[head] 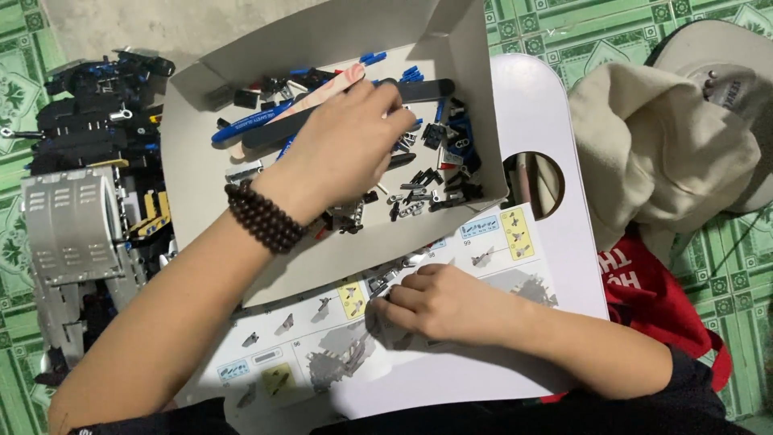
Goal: The person assembles a Lego model by selecting small plastic pieces from a box and connecting them according to an instruction manual. They repeatedly pick up pieces, align them, and snap them together to build a larger structure.
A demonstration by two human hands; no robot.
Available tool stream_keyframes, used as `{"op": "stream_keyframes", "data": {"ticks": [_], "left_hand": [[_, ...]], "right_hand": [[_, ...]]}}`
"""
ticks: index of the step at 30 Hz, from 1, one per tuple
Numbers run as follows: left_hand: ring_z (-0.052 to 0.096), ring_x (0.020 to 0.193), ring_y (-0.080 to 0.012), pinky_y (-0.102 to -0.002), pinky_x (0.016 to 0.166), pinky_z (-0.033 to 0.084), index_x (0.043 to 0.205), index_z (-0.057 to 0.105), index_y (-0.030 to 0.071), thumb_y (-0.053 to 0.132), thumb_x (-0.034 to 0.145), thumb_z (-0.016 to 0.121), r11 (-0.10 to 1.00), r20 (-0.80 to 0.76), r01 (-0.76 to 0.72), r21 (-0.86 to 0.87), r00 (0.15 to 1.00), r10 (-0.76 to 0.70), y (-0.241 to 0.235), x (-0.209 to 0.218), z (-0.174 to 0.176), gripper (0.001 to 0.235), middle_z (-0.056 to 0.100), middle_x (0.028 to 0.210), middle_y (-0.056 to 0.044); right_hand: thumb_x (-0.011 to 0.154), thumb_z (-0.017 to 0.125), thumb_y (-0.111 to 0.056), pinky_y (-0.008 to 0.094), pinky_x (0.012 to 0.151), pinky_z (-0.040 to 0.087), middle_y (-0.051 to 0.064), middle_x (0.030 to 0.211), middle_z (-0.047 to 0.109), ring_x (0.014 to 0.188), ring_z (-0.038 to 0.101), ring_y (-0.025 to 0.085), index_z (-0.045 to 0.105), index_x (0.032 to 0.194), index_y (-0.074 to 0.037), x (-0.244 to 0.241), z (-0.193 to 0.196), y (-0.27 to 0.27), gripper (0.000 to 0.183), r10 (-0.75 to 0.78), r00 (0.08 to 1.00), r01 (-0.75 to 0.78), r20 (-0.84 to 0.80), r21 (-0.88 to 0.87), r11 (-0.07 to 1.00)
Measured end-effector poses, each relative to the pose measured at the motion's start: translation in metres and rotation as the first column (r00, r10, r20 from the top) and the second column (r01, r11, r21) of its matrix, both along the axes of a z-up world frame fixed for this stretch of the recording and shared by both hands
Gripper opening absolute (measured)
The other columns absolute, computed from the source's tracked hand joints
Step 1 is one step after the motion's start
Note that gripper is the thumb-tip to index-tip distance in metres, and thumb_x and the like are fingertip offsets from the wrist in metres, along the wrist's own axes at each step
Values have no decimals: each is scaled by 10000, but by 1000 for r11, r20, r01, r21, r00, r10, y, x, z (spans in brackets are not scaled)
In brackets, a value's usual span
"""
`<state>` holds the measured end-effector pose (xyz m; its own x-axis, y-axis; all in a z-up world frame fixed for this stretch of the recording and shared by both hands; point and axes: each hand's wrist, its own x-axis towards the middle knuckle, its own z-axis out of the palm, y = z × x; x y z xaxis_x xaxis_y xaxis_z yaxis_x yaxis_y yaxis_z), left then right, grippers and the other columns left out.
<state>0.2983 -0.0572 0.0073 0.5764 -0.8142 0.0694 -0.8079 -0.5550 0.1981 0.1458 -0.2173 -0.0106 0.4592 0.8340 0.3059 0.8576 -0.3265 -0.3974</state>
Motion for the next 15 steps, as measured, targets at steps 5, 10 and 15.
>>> {"op": "stream_keyframes", "data": {"ticks": [5,10,15], "left_hand": [[512,848,-231,-336,797,383,898,626,104,137,790,617,1000,325,-24,3,946,22,-3,0,-17,113,555,964,-79],[559,939,-273,-375,785,480,911,634,79,37,761,589,998,309,-59,-28,949,65,2,4,-3,162,588,1059,-91],[580,833,-206,-308,731,465,989,646,89,151,817,618,951,425,-249,184,893,151,41,4,5,185,603,1043,-92]], "right_hand": [[814,594,-111,342,669,526,93,802,626,710,644,238,615,1018,20,0,1,-1,243,22,995,-25,-100,-23,999],[822,596,-123,329,657,518,77,776,615,684,632,220,619,1037,14,-1,-3,0,256,21,997,-25,-76,-58,998],[831,601,-124,346,660,539,102,861,663,696,647,233,621,1060,26,-2,2,-2,274,76,991,-80,-108,-35,996]]}}
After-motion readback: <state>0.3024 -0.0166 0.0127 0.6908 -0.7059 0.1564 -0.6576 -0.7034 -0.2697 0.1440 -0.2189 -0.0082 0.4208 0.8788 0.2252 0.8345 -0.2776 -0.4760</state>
